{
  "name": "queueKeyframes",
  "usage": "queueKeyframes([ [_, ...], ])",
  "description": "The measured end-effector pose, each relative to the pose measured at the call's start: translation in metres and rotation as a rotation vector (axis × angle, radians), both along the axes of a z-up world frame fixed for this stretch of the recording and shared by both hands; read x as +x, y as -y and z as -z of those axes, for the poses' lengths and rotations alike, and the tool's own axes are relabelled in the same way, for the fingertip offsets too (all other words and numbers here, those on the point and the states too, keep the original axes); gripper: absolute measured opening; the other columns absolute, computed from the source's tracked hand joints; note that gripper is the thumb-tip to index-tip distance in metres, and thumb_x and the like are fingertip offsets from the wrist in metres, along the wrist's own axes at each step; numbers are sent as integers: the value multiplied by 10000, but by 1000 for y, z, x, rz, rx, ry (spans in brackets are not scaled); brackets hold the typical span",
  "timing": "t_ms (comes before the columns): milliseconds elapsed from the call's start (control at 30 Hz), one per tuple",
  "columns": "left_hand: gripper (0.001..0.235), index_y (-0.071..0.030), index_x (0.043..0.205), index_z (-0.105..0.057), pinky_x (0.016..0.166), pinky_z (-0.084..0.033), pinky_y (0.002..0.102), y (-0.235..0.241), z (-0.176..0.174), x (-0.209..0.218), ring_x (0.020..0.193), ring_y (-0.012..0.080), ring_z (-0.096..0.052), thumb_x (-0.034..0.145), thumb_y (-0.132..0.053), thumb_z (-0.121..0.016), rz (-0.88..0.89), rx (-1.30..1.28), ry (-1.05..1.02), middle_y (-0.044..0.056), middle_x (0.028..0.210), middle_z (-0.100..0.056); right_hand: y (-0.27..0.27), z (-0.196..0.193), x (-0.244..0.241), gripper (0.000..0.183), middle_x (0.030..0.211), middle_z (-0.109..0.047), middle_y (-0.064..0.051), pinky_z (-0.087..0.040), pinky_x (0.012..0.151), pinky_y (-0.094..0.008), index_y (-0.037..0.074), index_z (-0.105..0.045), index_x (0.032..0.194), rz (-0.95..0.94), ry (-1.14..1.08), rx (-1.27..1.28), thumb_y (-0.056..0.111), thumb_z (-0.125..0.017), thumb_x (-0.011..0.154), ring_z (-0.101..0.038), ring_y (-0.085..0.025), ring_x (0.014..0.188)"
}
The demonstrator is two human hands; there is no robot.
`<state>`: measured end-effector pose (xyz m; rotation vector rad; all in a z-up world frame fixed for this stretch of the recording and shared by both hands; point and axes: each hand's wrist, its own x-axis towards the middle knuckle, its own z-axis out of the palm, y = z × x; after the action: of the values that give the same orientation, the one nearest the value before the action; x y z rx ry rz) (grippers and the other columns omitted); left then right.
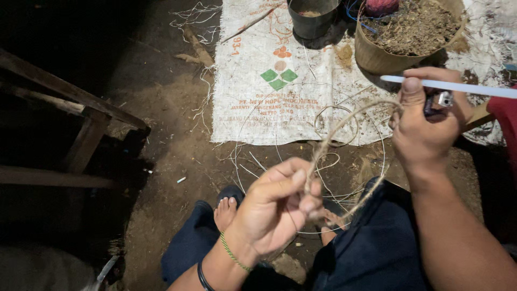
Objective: The person sits on the floor and uses pliers to bend and shape a thin metal wire into a circular loop. They repeatedly adjust the wire's curvature and twist the ends to secure the shape.
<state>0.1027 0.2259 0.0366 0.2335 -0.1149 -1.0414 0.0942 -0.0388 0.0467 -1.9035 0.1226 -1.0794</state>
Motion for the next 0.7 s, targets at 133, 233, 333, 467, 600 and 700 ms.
queueKeyframes([
  [133,149,-10,1175,-610,806,-470,362,4,-1,-17,804,169,-586,1083,-128,-599,128,-129,8,118,993,-686,-6,5,5,167,819,-607,-46,-445,540,-227,25,-579,1188,-98,10,154,173,-655,1206,-567,-87,635],
  [233,195,-7,1221,-614,814,-456,349,8,1,-23,791,160,-574,1067,-125,-614,198,-148,-15,112,993,-686,-6,10,7,150,800,-606,-25,-420,513,-231,71,-587,1184,-116,-70,306,193,-665,1144,-534,-78,601],
  [333,259,15,1245,-618,803,-445,343,6,6,-25,816,160,-548,1041,-143,-633,219,-102,9,97,1018,-662,-4,22,16,119,783,-613,3,-446,476,-225,82,-615,1138,-116,-183,392,187,-658,1103,-546,-50,594],
  [467,208,39,1160,-592,828,-426,348,5,12,-24,873,175,-509,1092,-149,-649,123,-94,105,72,960,-575,13,37,29,99,817,-581,27,-374,514,-213,50,-635,1084,-124,-114,301,138,-681,1080,-479,-31,617],
  [600,346,-14,1263,-600,823,-440,338,-13,12,-6,885,179,-539,937,-104,-674,-10,210,169,61,1001,-538,74,28,9,142,843,-633,3,-445,655,-233,26,-695,1029,190,-90,-28,145,-744,1089,-544,-58,727],
  [700,139,34,1088,-569,836,-465,366,-20,19,2,917,206,-556,1027,-63,-647,-154,200,377,112,1062,-531,104,29,-31,144,798,-619,18,-389,564,-241,17,-690,1043,191,-101,363,142,-756,1018,-495,-71,644],
])
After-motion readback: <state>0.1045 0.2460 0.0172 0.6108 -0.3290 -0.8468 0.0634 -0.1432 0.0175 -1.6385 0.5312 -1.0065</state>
